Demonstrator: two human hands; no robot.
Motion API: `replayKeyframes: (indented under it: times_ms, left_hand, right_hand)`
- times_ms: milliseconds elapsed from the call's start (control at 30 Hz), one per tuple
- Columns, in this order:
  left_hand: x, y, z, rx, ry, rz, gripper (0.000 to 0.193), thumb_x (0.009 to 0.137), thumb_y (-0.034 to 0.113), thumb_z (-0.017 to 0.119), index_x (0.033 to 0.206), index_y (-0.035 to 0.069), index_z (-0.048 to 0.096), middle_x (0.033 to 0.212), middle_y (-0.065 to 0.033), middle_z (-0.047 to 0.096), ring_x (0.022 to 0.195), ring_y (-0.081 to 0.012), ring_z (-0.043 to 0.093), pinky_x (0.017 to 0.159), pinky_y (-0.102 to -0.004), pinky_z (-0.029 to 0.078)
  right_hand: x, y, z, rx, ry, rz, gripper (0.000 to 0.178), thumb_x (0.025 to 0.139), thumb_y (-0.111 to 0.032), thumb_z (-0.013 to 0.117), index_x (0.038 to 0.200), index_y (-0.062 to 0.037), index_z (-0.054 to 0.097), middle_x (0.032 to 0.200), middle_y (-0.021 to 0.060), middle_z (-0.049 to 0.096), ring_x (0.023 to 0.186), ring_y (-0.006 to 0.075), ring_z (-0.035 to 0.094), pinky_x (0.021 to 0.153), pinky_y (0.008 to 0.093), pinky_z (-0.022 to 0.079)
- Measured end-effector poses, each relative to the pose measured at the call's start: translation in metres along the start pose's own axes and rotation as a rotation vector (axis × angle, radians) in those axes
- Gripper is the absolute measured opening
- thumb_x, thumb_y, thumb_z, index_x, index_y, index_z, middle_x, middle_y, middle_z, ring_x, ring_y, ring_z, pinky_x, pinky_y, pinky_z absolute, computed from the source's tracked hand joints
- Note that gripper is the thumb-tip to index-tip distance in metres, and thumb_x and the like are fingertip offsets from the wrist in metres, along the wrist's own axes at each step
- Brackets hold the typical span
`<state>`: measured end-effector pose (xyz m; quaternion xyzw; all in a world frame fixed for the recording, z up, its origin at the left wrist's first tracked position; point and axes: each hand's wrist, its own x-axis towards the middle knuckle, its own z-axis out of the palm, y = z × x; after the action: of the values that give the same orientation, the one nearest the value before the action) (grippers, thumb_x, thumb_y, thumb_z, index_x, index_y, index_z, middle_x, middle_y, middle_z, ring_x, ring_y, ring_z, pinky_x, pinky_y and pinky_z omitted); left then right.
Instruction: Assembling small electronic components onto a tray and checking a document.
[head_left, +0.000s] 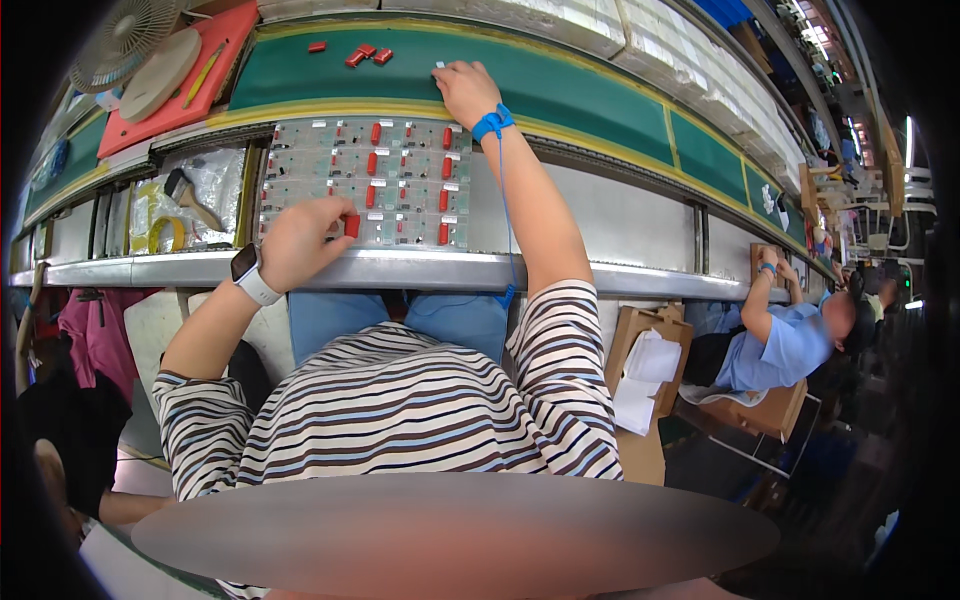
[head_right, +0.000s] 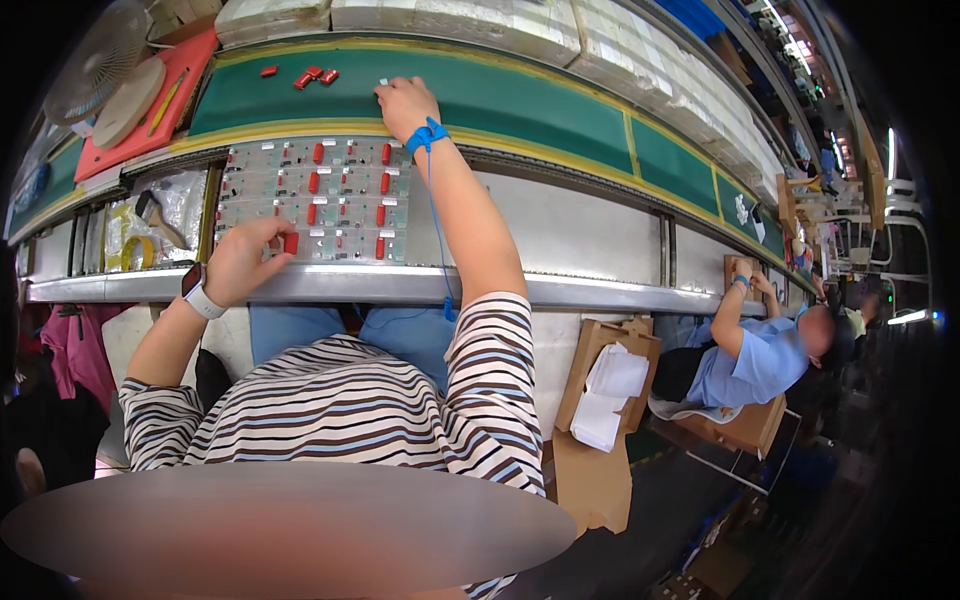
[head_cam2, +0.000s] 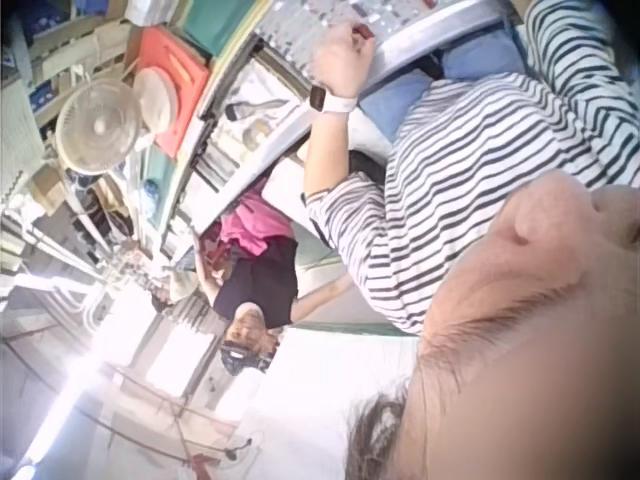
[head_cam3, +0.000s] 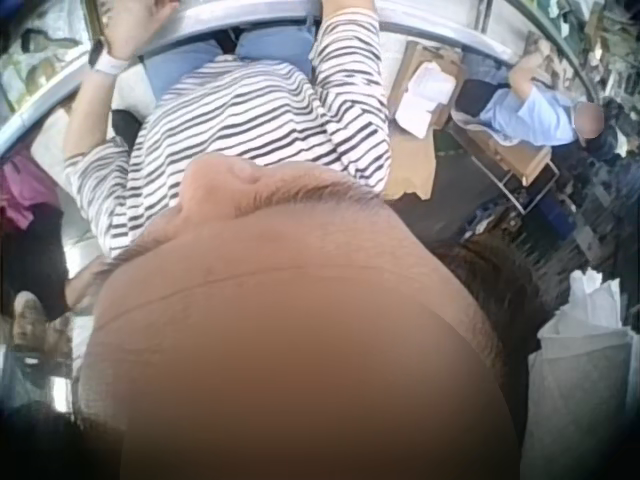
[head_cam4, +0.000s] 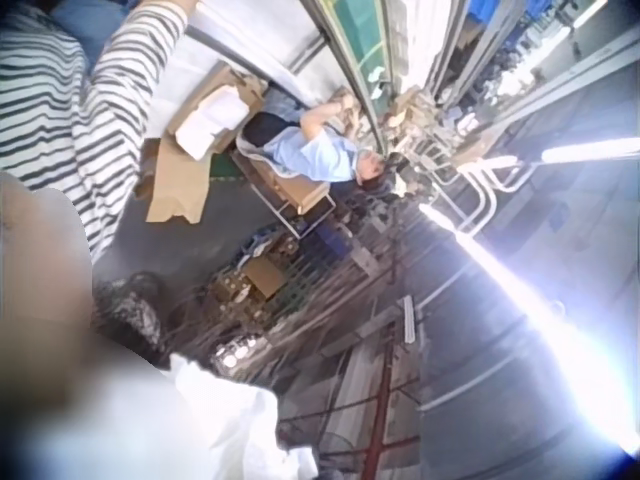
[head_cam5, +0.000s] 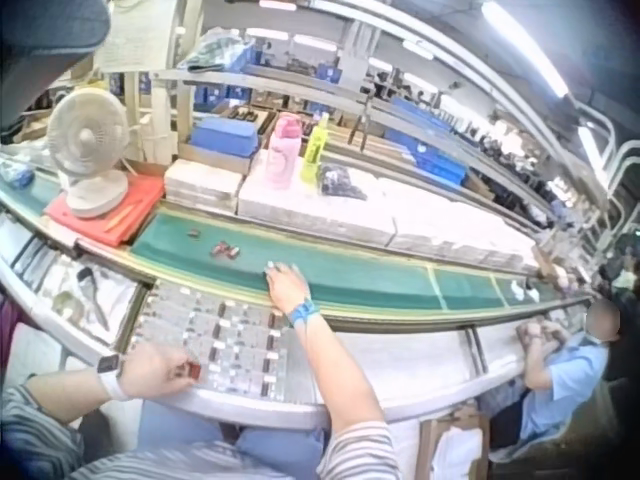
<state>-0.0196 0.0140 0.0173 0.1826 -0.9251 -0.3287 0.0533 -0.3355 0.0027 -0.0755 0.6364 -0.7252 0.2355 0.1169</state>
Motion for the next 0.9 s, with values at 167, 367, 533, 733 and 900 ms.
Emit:
replayKeyframes:
  times_ms: [167, 367, 533, 733, 900]
  left_hand:
    - [0.003, -0.012, 0.020, 0.167, 0.095, 0.215, 0.024, 0.066, 0.009, 0.063, 0.088, 0.004, 0.055, 0.085, -0.0112, 0.058, 0.081, -0.0290, 0.055, 0.072, -0.0364, 0.045]
    - [0.007, -0.016, 0.027, 0.220, 0.069, 0.217, 0.025, 0.065, 0.010, 0.064, 0.087, 0.003, 0.055, 0.082, -0.0106, 0.057, 0.082, -0.0282, 0.054, 0.073, -0.0362, 0.044]
    - [0.006, -0.015, 0.026, 0.211, 0.009, 0.169, 0.025, 0.065, 0.008, 0.064, 0.087, 0.003, 0.055, 0.088, -0.0124, 0.058, 0.086, -0.0299, 0.054, 0.076, -0.0364, 0.044]
    - [0.006, -0.014, 0.028, 0.206, 0.035, 0.183, 0.025, 0.065, 0.007, 0.064, 0.088, 0.002, 0.056, 0.088, -0.0125, 0.058, 0.086, -0.0296, 0.054, 0.076, -0.0360, 0.044]
    - [0.009, -0.013, 0.029, 0.212, 0.010, 0.143, 0.024, 0.065, 0.006, 0.064, 0.088, 0.002, 0.057, 0.088, -0.0128, 0.058, 0.086, -0.0292, 0.054, 0.076, -0.0358, 0.044]
  right_hand:
    - [-0.006, -0.004, -0.004, 0.015, -0.015, 0.023, 0.012, 0.077, -0.013, 0.055, 0.083, -0.0092, 0.064, 0.086, 0.0095, 0.058, 0.083, 0.0288, 0.053, 0.073, 0.0378, 0.046]
    - [-0.015, -0.005, -0.007, 0.040, 0.086, 0.040, 0.008, 0.075, -0.012, 0.058, 0.078, -0.0066, 0.063, 0.082, 0.0105, 0.056, 0.082, 0.0293, 0.053, 0.072, 0.0377, 0.046]
    - [-0.018, -0.004, -0.007, 0.043, 0.117, 0.055, 0.009, 0.075, -0.013, 0.060, 0.079, -0.0066, 0.064, 0.082, 0.0110, 0.056, 0.081, 0.0297, 0.053, 0.072, 0.0383, 0.046]
    - [-0.019, -0.002, -0.006, 0.078, 0.148, 0.072, 0.011, 0.076, -0.017, 0.059, 0.082, -0.0087, 0.065, 0.081, 0.0099, 0.056, 0.079, 0.0298, 0.053, 0.070, 0.0382, 0.046]
    - [-0.020, 0.000, -0.006, 0.103, 0.135, 0.082, 0.011, 0.075, -0.016, 0.061, 0.081, -0.0072, 0.064, 0.083, 0.0109, 0.056, 0.081, 0.0302, 0.053, 0.072, 0.0393, 0.046]
